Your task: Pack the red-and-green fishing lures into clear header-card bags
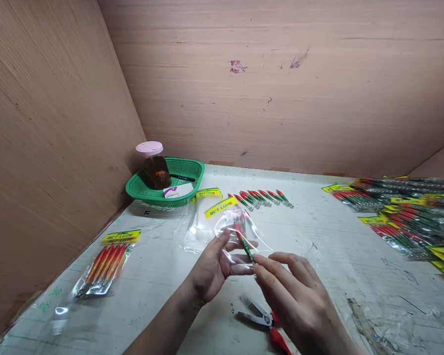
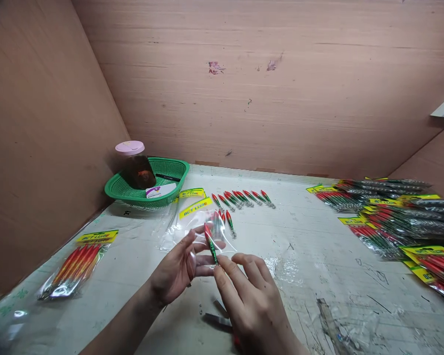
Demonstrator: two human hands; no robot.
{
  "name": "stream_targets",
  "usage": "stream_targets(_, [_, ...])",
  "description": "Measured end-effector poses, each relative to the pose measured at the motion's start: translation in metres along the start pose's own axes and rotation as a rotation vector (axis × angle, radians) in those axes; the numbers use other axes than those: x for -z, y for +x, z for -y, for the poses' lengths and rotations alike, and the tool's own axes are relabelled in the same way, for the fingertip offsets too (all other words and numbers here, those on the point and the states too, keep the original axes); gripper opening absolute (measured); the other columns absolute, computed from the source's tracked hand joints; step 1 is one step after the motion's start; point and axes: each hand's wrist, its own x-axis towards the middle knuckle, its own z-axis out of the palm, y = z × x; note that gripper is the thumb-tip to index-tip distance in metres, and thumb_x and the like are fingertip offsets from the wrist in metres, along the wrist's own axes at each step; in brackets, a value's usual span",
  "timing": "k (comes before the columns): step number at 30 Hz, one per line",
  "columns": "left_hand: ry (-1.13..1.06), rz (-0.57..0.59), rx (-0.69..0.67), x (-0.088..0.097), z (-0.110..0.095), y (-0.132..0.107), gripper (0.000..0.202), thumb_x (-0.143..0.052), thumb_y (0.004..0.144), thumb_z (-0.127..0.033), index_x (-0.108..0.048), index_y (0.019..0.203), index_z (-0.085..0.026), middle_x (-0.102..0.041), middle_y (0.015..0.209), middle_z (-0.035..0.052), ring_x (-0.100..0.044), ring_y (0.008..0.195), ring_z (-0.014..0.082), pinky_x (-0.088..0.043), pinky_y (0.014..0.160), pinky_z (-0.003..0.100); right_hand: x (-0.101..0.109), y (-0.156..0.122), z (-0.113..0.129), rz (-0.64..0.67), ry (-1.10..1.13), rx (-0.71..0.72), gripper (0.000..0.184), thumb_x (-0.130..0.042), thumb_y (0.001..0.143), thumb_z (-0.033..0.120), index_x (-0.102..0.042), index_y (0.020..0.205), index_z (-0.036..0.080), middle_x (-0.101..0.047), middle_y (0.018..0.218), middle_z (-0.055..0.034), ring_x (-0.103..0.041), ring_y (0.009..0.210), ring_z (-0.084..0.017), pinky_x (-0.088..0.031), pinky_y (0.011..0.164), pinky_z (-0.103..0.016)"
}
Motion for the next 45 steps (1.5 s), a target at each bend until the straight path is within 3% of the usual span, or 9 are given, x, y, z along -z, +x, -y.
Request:
stream_targets(11, [-0.054, 0.045, 0.051, -0.002, 0.004, 0.001, 0.035, -0.057, 0.085, -0.039, -0.062, 0.109, -0.013, -0.068, 0.104, 0.0161, -0.068, 0.087, 0.0273, -0.053, 0.08, 0.041, -0.008, 0.005, 0.003, -0.122, 0.01, -0.13, 0.03, -0.05, 0.087, 0.009, -0.063, 0.113, 0.018, -0.068, 0.096, -0.0077, -0.054, 0.088, -0.02, -0.04, 0.081, -0.038])
stream_targets(15, [-0.122, 0.041, -0.008, -0.004, 0.013, 0.003, 0.03, -0.058, 0.086, -0.032, -0.065, 0.105, -0.011, -0.069, 0.104, 0.0151, -0.063, 0.102, 0.0258, -0.051, 0.087, 0.037, -0.015, 0.01, 0.005, -0.148, 0.007, -0.163, 0.029, -0.047, 0.09, 0.012, -0.06, 0.116, 0.017, -0.07, 0.102, -0.0052, -0.056, 0.096, -0.021, -0.028, 0.091, -0.042])
stream_targets(21, [-0.204, -0.016, -0.039, -0.006, 0.024, 0.002, 0.037, -0.066, 0.081, -0.024, -0.059, 0.117, -0.018, -0.068, 0.112, 0.0117, -0.063, 0.103, 0.0232, -0.051, 0.083, 0.03, -0.008, 0.019, 0.004, -0.185, 0.007, -0.229, 0.017, -0.06, 0.085, 0.016, -0.066, 0.1, 0.02, -0.066, 0.088, -0.0043, -0.053, 0.085, -0.019, -0.03, 0.079, -0.037])
stream_targets(28, [-0.401, 0.002, 0.001, -0.002, 0.014, 0.004, 0.038, -0.063, 0.08, -0.043, -0.061, 0.107, -0.016, -0.068, 0.11, 0.0125, -0.064, 0.102, 0.0278, -0.051, 0.09, 0.042, 0.01, 0.025, -0.022, -0.242, 0.124, -0.314, 0.009, -0.062, 0.083, 0.025, -0.066, 0.091, 0.025, -0.057, 0.093, -0.0057, -0.051, 0.087, -0.021, -0.036, 0.077, -0.037])
stream_targets(30, [-0.433, -0.112, -0.044, 0.001, 0.003, 0.007, 0.03, -0.052, 0.089, -0.035, -0.06, 0.11, -0.016, -0.07, 0.107, 0.0106, -0.066, 0.1, 0.0224, -0.051, 0.089, 0.037, 0.001, 0.024, -0.048, -0.178, 0.123, -0.395, 0.01, -0.06, 0.084, 0.026, -0.064, 0.093, 0.022, -0.057, 0.093, -0.0065, -0.052, 0.09, -0.022, -0.04, 0.081, -0.04])
stream_targets(35, [-0.485, -0.259, -0.134, 0.01, -0.016, 0.014, 0.034, -0.036, 0.096, -0.027, -0.053, 0.123, -0.014, -0.07, 0.105, 0.0099, -0.068, 0.094, 0.0166, -0.055, 0.08, 0.026, -0.059, 0.018, -0.101, 0.301, 0.171, -0.388, 0.017, -0.061, 0.075, 0.011, -0.065, 0.09, 0.017, -0.063, 0.085, -0.0053, -0.06, 0.079, -0.019, -0.048, 0.07, -0.033])
stream_targets(39, [-0.471, -0.255, -0.091, 0.013, -0.015, 0.017, 0.035, -0.035, 0.096, -0.032, -0.06, 0.113, -0.013, -0.071, 0.105, 0.0094, -0.069, 0.089, 0.0189, -0.057, 0.068, 0.025, -0.085, 0.014, -0.105, 0.357, 0.202, -0.345, 0.015, -0.059, 0.073, 0.008, -0.064, 0.086, 0.015, -0.062, 0.082, -0.0063, -0.061, 0.078, -0.019, -0.05, 0.067, -0.03])
stream_targets(42, [-0.458, -0.265, -0.095, 0.014, -0.012, 0.017, 0.033, -0.038, 0.095, -0.031, -0.062, 0.108, -0.012, -0.071, 0.105, 0.0091, -0.069, 0.087, 0.0196, -0.057, 0.064, 0.025, -0.061, 0.011, -0.097, 0.327, 0.223, -0.33, 0.011, -0.053, 0.081, 0.013, -0.062, 0.087, 0.016, -0.061, 0.082, -0.0068, -0.06, 0.077, -0.018, -0.051, 0.066, -0.031])
stream_targets(45, [-0.452, -0.289, -0.101, 0.014, -0.01, 0.017, 0.032, -0.041, 0.094, -0.03, -0.061, 0.109, -0.011, -0.07, 0.105, 0.0105, -0.069, 0.088, 0.0203, -0.057, 0.065, 0.025, -0.005, 0.009, -0.087, 0.265, 0.316, -0.317, 0.013, -0.052, 0.087, 0.021, -0.058, 0.098, 0.02, -0.061, 0.085, -0.0051, -0.06, 0.077, -0.016, -0.052, 0.067, -0.029])
